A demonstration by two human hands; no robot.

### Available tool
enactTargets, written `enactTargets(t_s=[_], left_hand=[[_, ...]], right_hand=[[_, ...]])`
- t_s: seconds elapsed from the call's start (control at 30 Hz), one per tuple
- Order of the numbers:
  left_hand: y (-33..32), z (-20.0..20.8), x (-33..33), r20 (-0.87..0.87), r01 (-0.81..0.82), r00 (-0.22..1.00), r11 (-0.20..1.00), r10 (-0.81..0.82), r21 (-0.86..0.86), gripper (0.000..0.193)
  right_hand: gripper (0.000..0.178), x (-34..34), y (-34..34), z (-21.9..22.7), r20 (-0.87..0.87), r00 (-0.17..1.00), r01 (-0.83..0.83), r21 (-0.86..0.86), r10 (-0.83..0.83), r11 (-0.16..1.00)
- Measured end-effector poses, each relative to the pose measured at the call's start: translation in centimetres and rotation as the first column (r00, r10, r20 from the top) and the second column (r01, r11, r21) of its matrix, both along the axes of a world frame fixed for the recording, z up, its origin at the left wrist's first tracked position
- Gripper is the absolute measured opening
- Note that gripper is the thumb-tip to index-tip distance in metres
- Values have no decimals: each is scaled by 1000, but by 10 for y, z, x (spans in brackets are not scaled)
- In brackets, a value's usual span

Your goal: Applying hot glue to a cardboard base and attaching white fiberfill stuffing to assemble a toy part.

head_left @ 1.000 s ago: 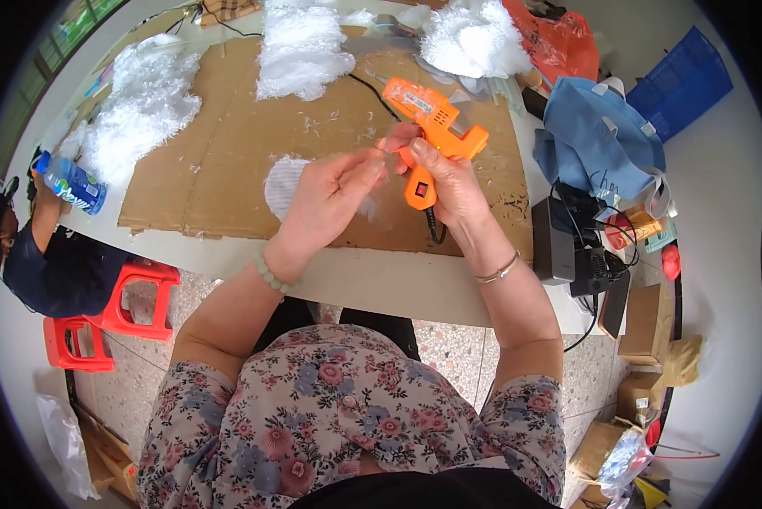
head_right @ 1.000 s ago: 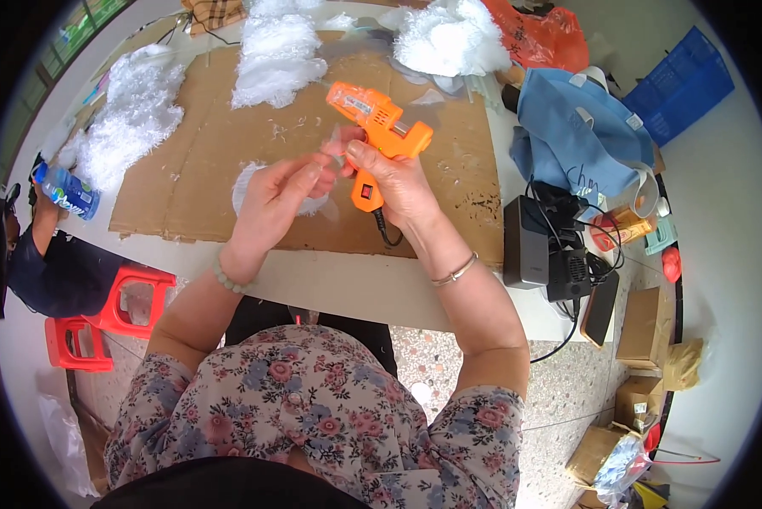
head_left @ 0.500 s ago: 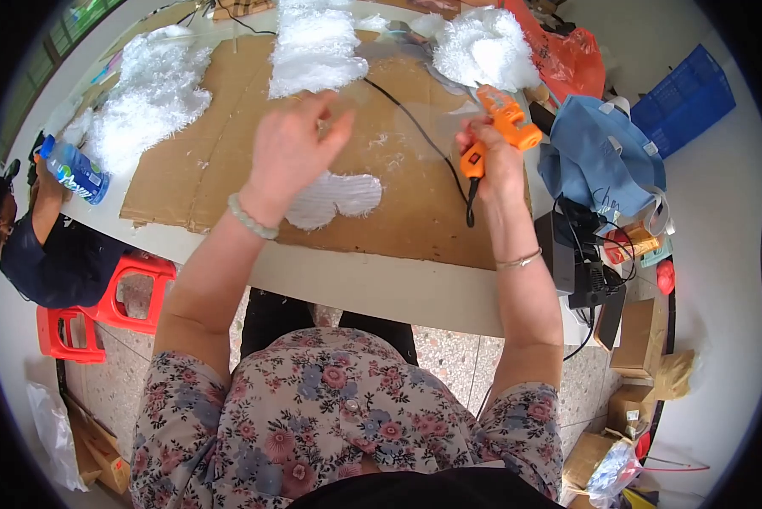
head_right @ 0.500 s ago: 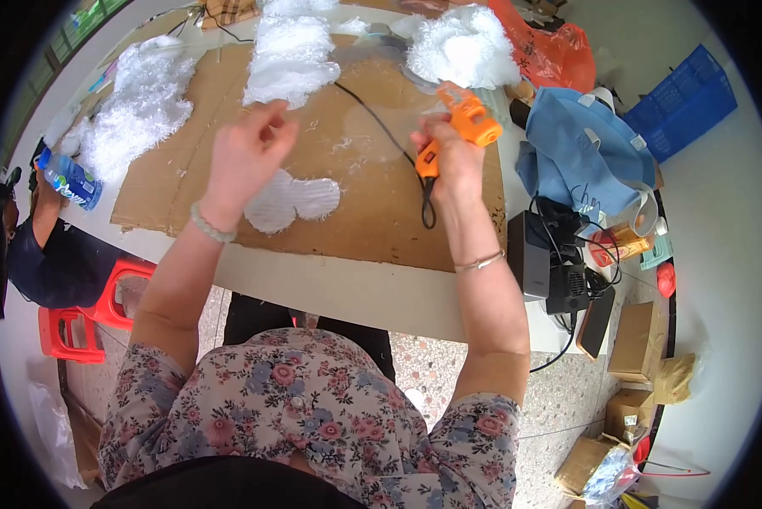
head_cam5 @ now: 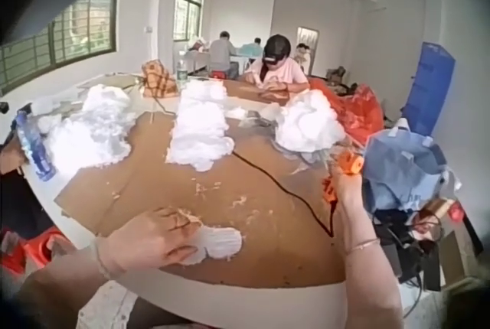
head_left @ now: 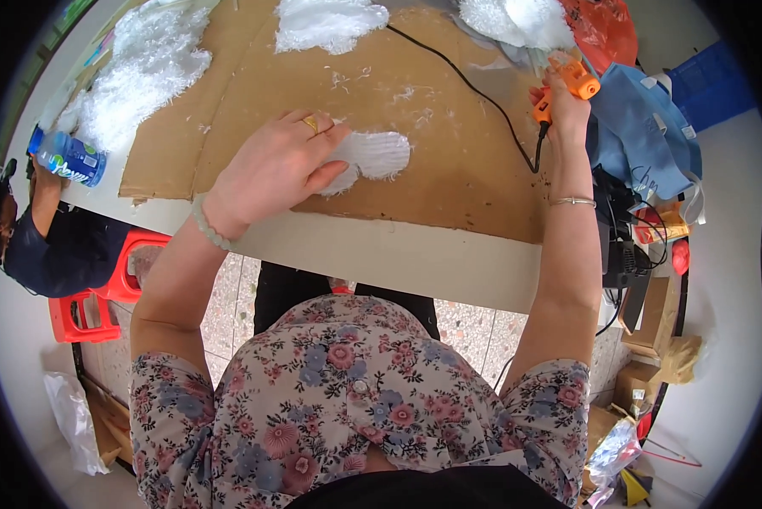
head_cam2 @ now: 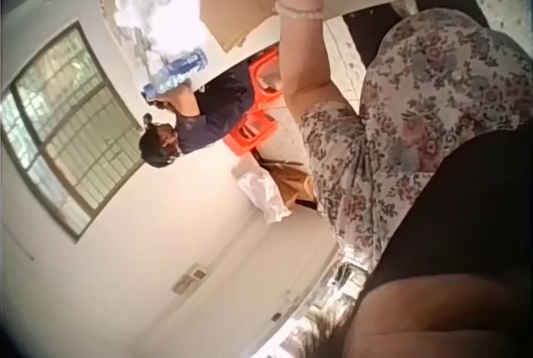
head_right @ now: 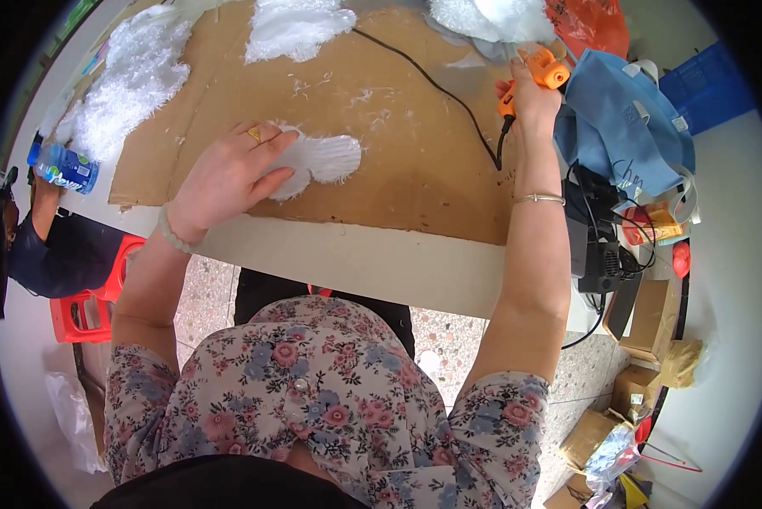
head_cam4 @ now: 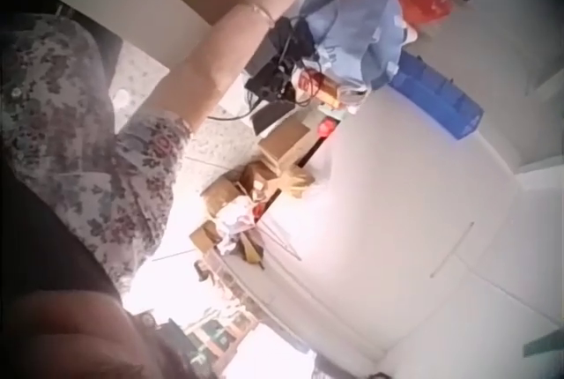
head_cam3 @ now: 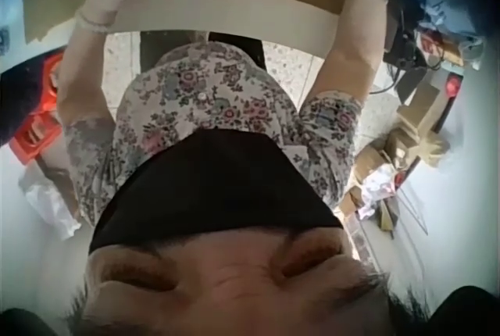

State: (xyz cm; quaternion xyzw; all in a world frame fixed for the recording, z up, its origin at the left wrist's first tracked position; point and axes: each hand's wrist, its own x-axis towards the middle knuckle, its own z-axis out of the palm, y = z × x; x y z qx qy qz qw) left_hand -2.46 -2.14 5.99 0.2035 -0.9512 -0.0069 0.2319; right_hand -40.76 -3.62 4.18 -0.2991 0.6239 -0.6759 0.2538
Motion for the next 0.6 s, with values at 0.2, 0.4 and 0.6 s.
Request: enactTargets(t_s=[0.2,0.4,0.6], left_hand=[[-2,3,-9,103,32,994,999,-35,33,33],[-11,2,-18,108,74,991,995,-81,67,30],[-11,2,-30,104,106,988,990,-115,88,27]], right_hand=[[28,45,33,12,-97,953,-296,-94,287,951],[27,87,56,25,-118,855,-513,-50,505,857],[27,106,67,21,-26,697,-712,84,716,697]])
